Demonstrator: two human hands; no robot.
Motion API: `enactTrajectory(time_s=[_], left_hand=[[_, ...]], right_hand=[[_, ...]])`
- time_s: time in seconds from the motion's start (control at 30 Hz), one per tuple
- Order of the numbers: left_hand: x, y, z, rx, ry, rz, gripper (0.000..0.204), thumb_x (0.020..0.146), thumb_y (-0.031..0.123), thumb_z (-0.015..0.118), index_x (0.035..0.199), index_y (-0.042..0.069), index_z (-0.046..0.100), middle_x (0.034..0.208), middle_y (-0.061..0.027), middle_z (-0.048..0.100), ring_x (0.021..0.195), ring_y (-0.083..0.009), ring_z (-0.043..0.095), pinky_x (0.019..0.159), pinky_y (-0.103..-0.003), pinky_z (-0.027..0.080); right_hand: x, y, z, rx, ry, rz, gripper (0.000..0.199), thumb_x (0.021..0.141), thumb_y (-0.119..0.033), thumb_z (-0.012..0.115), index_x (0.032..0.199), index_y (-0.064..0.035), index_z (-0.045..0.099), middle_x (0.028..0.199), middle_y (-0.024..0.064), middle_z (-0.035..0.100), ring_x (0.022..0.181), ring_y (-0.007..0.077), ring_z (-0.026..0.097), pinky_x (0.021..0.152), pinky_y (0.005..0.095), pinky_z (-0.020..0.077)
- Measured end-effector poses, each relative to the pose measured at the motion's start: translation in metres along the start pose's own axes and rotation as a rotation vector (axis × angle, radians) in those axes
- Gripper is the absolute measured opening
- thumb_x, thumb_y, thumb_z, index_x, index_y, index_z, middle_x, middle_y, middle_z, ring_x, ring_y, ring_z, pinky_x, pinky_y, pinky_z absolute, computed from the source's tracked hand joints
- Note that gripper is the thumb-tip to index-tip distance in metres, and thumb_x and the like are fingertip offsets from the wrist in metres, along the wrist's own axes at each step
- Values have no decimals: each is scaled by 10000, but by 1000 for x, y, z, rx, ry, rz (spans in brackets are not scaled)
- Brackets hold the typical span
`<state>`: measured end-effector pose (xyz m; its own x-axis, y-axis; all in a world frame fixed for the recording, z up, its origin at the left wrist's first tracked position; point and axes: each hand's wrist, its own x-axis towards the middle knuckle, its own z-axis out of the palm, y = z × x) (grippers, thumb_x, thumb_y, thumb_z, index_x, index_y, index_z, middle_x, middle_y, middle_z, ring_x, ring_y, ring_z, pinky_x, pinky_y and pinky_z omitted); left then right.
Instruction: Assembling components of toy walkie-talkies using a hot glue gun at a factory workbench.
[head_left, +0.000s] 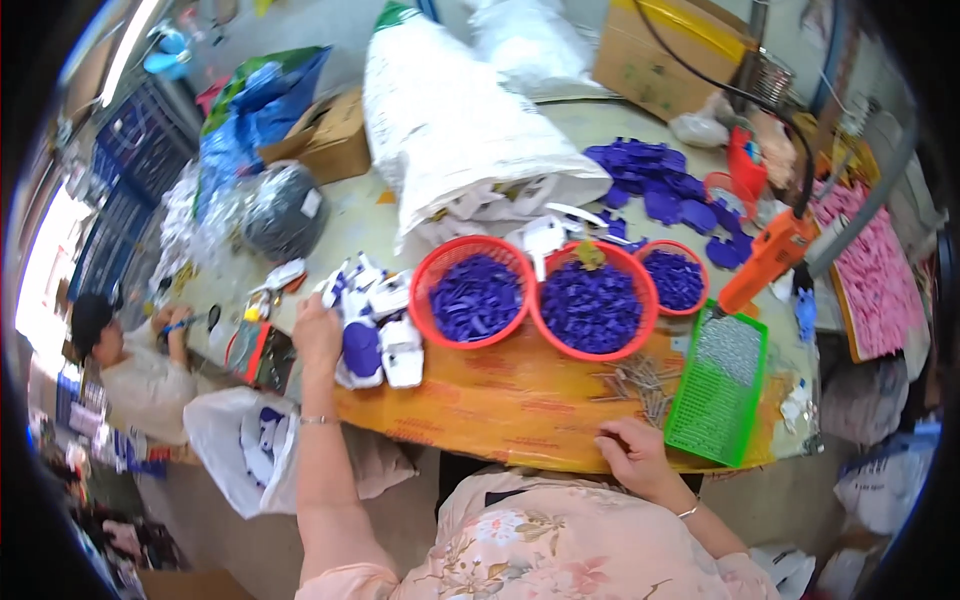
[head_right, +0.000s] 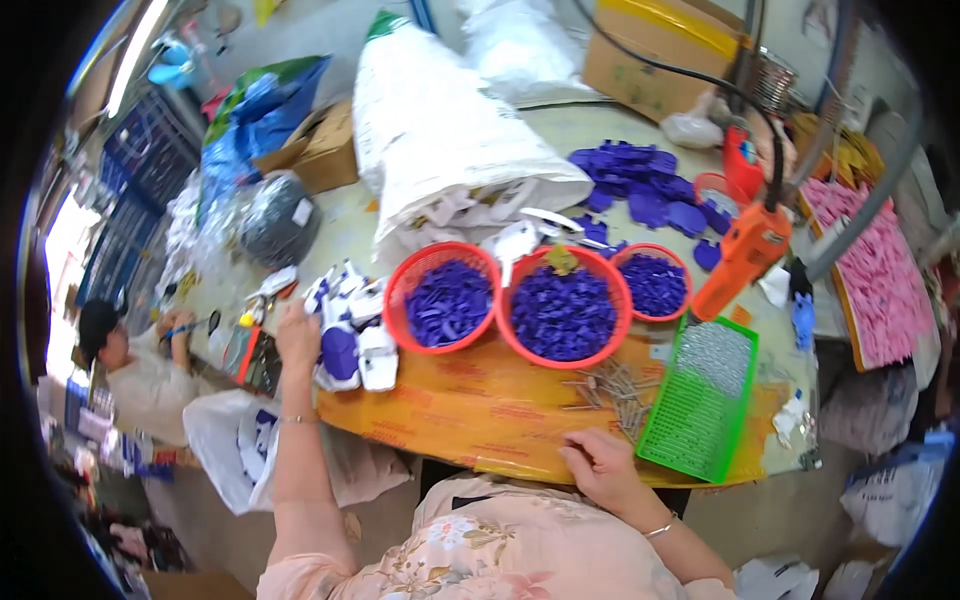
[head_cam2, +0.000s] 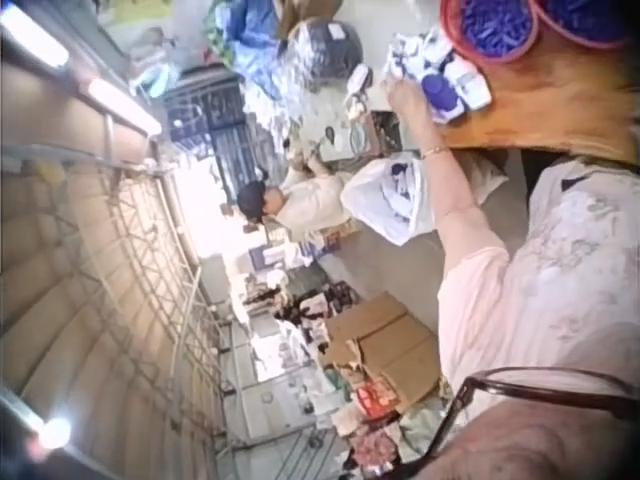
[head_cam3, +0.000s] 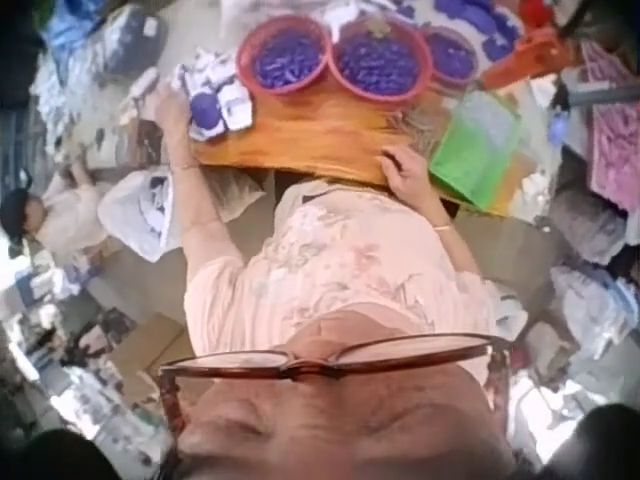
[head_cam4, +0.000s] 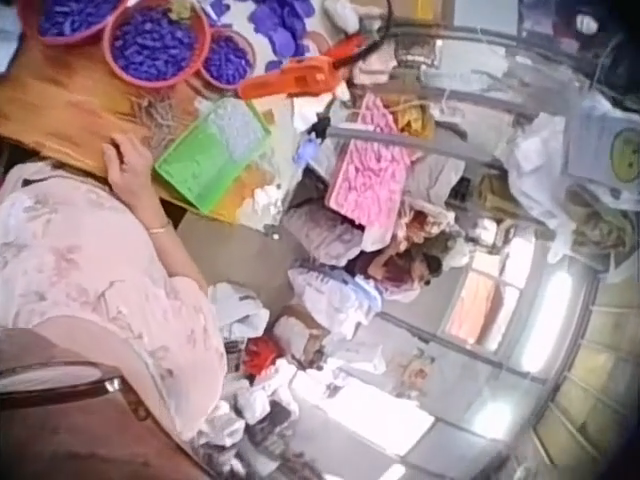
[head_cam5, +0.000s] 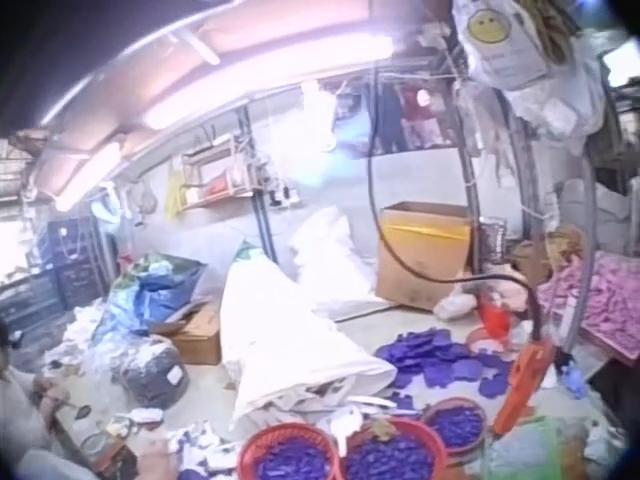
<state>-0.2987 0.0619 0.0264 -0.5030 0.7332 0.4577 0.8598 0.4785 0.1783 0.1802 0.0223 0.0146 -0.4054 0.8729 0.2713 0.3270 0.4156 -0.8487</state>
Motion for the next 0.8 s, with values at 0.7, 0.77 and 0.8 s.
enactTrajectory(time_s=[0.7, 0.77, 0.8], left_hand=[[53, 352, 64, -322, -274, 993, 271, 706, 26, 567, 970, 48, 629, 970, -163, 584, 944, -369, 558, 777, -444, 480], [59, 359, 78, -189, -324, 1099, 223, 712, 35, 571, 915, 84, 649, 962, -137, 613, 945, -357, 566, 783, -450, 474], [62, 360, 83, -184, -324, 1101, 223, 712, 35, 571, 915, 84, 649, 962, -137, 613, 945, -357, 566, 783, -450, 474]], right_hand=[[-5, 24, 6, -49, 20, -77, 102, 780, -83, 663, 860, -33, 623, 735, 115, 599, 645, 278, 608, 560, 349, 486], [-5, 26, 8, -39, 7, -78, 112, 783, -108, 664, 857, -35, 623, 735, 111, 597, 641, 276, 605, 555, 351, 485], [-4, 27, 8, -34, 9, -79, 112, 783, -108, 664, 857, -35, 623, 735, 111, 597, 641, 276, 605, 555, 351, 485]])
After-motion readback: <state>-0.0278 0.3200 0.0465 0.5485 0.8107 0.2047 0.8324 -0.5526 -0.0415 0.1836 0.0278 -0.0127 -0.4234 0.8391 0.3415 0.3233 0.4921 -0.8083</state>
